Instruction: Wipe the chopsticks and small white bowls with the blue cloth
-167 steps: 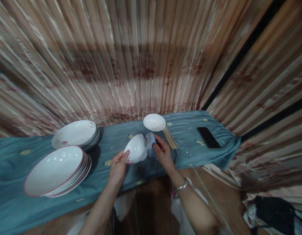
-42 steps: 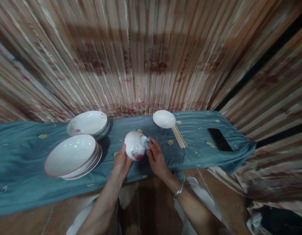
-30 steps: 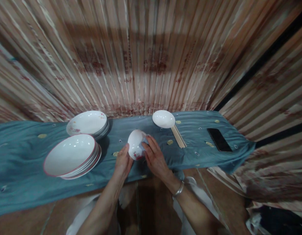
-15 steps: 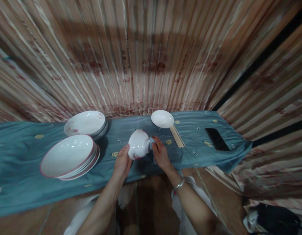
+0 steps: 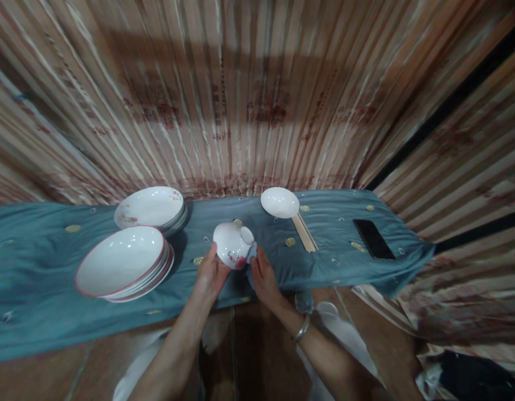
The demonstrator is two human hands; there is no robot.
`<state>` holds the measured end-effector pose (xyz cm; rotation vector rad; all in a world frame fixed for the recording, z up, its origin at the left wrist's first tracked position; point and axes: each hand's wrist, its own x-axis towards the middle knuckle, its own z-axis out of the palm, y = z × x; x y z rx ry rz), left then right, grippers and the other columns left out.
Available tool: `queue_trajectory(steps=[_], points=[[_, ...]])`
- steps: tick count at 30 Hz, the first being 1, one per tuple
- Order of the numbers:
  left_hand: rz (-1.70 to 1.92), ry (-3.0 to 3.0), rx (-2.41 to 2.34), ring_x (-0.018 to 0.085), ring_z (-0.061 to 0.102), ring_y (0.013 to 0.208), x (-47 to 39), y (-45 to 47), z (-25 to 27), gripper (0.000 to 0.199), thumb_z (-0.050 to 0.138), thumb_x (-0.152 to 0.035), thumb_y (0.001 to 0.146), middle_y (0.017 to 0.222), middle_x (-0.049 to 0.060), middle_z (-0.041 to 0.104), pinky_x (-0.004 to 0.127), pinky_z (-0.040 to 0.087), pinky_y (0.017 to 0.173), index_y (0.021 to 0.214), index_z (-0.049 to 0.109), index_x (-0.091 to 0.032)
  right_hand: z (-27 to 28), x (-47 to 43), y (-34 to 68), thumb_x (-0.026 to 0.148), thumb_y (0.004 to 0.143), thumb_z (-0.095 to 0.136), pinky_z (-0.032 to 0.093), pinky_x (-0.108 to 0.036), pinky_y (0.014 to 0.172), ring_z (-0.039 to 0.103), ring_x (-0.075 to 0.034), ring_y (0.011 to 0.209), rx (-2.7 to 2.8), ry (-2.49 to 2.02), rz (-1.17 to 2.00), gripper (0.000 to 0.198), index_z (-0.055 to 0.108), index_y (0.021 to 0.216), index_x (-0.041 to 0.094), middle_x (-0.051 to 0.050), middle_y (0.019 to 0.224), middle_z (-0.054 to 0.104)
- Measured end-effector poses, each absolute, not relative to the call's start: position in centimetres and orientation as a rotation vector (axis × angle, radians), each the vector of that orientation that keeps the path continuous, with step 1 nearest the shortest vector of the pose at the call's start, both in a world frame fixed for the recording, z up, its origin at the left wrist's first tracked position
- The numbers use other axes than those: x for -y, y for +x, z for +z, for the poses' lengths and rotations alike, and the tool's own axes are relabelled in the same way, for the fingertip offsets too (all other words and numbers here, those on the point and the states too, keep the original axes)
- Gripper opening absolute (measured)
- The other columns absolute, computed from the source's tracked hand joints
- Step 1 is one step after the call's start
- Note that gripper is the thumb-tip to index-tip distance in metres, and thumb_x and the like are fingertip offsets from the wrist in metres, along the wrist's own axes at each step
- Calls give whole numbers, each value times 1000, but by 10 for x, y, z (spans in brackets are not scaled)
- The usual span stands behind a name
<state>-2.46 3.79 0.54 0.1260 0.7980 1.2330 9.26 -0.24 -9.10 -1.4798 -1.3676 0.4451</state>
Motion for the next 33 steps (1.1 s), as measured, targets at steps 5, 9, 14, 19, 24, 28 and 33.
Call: queue_trajectory(steps=[5,9,14,19,24,28,33], points=[[1196,75,-743,26,67,105,-39,-24,11,46,37,-27,97,107,14,73,42,50,96,140,46,-12,-73,21,86,24,98,32,34,-49,114,28,-25,143,1641,-1403,332,52,27,150,16,-15,156,28],[1199,69,-728,23,69,100,-39,-23,10,47,34,-27,98,106,14,74,38,50,97,141,44,-10,-63,25,79,12,95,34,33,-50,115,17,-25,147,1836,-1293,144,60,16,153,20,-13,159,18],[1182,94,-751,20,69,98,-38,-21,7,45,40,-24,96,101,13,74,31,50,95,138,47,-6,-54,18,77,9,94,34,33,-49,115,17,-24,147,1967,-1265,-13,58,22,151,15,-16,154,30],[1198,114,-761,17,66,106,-31,-14,7,42,37,-21,97,101,11,75,26,46,99,132,53,-6,-39,5,80,12,95,36,33,-49,115,20,-25,146,1963,-1247,-60,50,37,144,9,-19,149,39],[1234,154,-729,16,59,118,-29,-11,-1,38,45,-18,93,112,8,72,25,41,105,128,58,-11,-29,-7,77,16,95,38,33,-51,115,28,-26,143,1938,-1313,-6,49,40,143,12,-17,148,42],[1248,160,-721,18,58,120,-30,-12,-9,40,55,-17,87,117,9,70,26,42,105,126,60,-11,-28,-9,74,15,94,41,31,-49,116,29,-26,143,1964,-1319,-21,48,42,142,12,-16,147,43],[1231,47,-800,17,68,102,-32,-17,-2,36,41,-17,95,97,9,75,23,50,93,124,60,-7,-36,-3,74,12,93,43,32,-48,115,27,-25,143,2059,-1269,-71,50,41,143,14,-13,148,43]])
